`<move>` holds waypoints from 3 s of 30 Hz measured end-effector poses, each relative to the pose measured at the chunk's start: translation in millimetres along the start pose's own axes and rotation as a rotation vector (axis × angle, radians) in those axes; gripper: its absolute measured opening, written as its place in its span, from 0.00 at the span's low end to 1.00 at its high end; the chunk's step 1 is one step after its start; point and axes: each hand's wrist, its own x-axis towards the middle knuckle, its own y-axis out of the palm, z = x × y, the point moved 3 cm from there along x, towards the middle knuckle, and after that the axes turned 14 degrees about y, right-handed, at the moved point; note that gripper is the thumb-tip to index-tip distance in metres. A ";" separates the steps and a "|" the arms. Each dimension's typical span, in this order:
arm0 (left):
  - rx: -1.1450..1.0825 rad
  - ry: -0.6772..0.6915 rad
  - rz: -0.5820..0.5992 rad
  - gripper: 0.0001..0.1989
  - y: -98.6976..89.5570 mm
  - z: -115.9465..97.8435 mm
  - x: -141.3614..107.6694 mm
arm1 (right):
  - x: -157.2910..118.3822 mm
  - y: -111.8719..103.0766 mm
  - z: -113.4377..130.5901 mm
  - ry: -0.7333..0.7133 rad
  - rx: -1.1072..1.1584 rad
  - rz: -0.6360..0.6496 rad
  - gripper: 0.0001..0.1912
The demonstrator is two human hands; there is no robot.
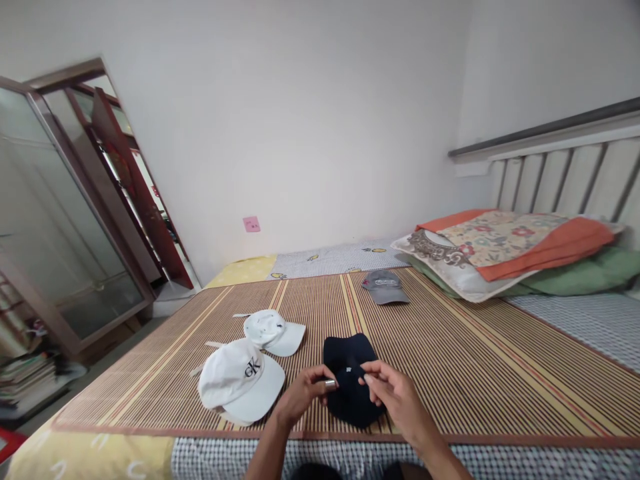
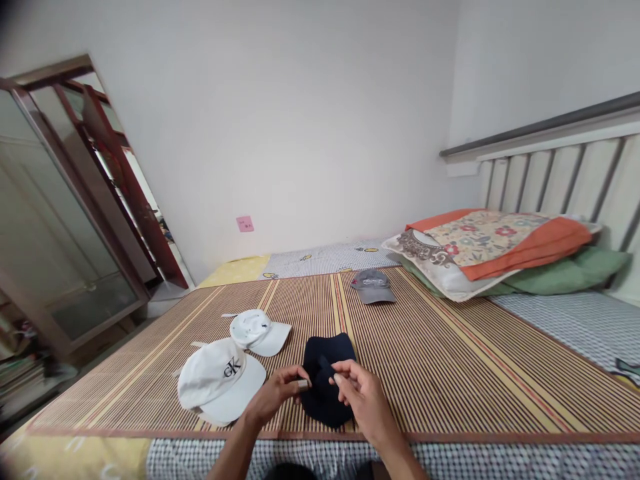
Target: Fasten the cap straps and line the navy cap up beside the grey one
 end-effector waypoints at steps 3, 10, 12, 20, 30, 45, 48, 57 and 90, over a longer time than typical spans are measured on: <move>-0.031 -0.017 0.083 0.14 -10.6 -12.4 6.1 | 3.7 8.4 -3.8 0.013 -0.081 0.041 0.17; -0.109 -0.077 0.128 0.14 -5.5 -6.3 3.8 | 6.5 23.4 -11.1 0.006 -0.129 0.087 0.13; -0.125 -0.086 0.110 0.16 -4.4 -1.2 1.0 | 6.8 25.5 -14.7 0.011 -0.138 0.104 0.13; -0.126 -0.082 0.091 0.16 -6.8 6.9 -2.9 | 8.6 28.6 -28.9 0.004 -0.150 0.095 0.11; -0.130 -0.058 0.091 0.14 -6.3 5.1 -3.3 | 7.7 29.7 -23.5 -0.039 -0.206 0.086 0.10; -0.139 -0.072 0.073 0.15 -3.6 5.1 -4.1 | 9.7 25.0 -26.3 -0.092 -0.319 0.080 0.12; -0.126 -0.088 0.085 0.15 -2.5 2.5 -3.7 | 9.4 23.6 -17.9 -0.137 -0.390 0.063 0.12; -0.120 -0.107 0.088 0.16 -1.3 -1.1 -5.2 | 13.2 23.3 -9.0 -0.213 -0.497 0.089 0.12; -0.105 -0.028 -0.023 0.14 10.1 2.8 -8.2 | 7.7 28.4 -15.1 -0.094 -0.250 0.190 0.09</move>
